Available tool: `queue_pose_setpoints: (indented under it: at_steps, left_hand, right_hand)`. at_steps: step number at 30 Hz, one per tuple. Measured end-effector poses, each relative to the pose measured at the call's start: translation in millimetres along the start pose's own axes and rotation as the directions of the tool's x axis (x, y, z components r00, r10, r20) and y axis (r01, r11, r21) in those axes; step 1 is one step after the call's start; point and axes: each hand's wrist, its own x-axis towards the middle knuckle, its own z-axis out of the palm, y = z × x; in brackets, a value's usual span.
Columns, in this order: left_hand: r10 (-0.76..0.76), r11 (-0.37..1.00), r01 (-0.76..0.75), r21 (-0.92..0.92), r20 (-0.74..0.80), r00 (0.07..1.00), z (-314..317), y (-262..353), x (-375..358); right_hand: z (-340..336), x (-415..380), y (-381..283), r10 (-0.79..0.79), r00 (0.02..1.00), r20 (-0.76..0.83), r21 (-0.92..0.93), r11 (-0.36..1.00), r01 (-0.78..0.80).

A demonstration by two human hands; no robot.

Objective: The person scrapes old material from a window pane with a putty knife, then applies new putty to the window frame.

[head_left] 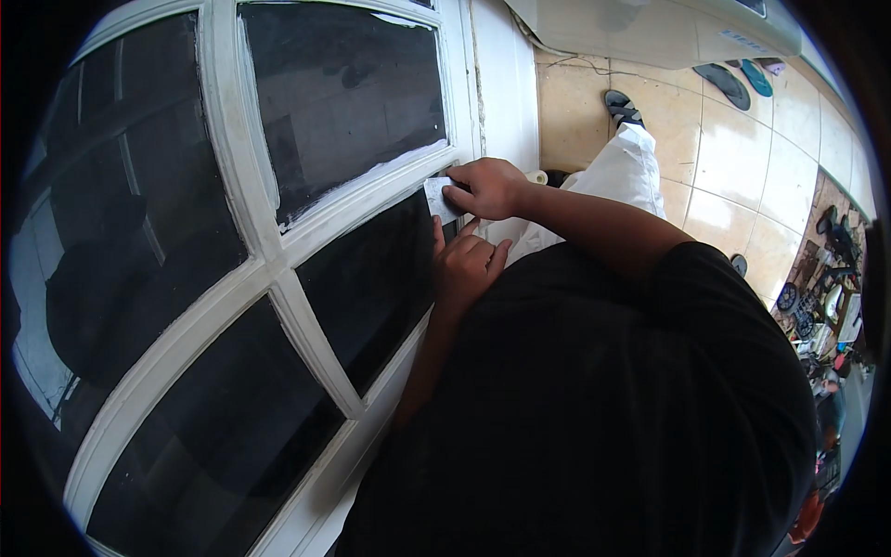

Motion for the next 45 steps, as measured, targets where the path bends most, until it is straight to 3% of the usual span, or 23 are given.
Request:
queue_pose_setpoints:
  at_steps: [19, 35, 37, 39, 40, 41, 43, 45]
  left_hand:
    - [-0.008, 1.000, 0.008, -0.003, -0.006, 1.000, 0, -2, -2]
    - [0.002, 1.000, -0.002, 0.012, -0.003, 1.000, -1, 0, 1]
    - [0.003, 1.000, -0.004, -0.027, -0.030, 1.000, -2, 2, 2]
    - [0.013, 0.998, -0.019, -0.055, -0.105, 0.994, -5, 5, 9]
    - [0.019, 0.996, -0.034, -0.088, -0.168, 0.986, -7, 7, 11]
    - [0.009, 0.995, -0.028, -0.094, -0.198, 0.980, -7, 8, 11]
    - [-0.172, 0.946, 0.136, -0.295, -0.098, 0.980, -5, 11, 6]
    - [-0.229, 0.939, 0.188, -0.287, -0.117, 0.966, -19, 26, 16]
  right_hand:
    - [8, 1, 14, 0.018, 0.998, -0.058, -0.083, 0.996, -0.023]
    - [0, 1, 8, -0.008, 1.000, 0.001, -0.088, 0.996, 0.008]
    - [5, -1, 12, -0.116, 0.984, -0.132, -0.131, 0.987, 0.099]
    - [-17, -10, 18, -0.130, 0.985, -0.110, -0.187, 0.976, 0.108]
    - [-34, -20, 18, -0.059, 0.997, -0.052, -0.235, 0.971, 0.045]
    - [-48, -28, 18, 0.016, 1.000, 0.005, -0.296, 0.955, -0.014]
    - [-72, -40, 15, 0.025, 1.000, -0.002, -0.343, 0.939, -0.024]
    - [-96, -47, 5, 0.030, 0.999, -0.011, -0.398, 0.917, -0.032]
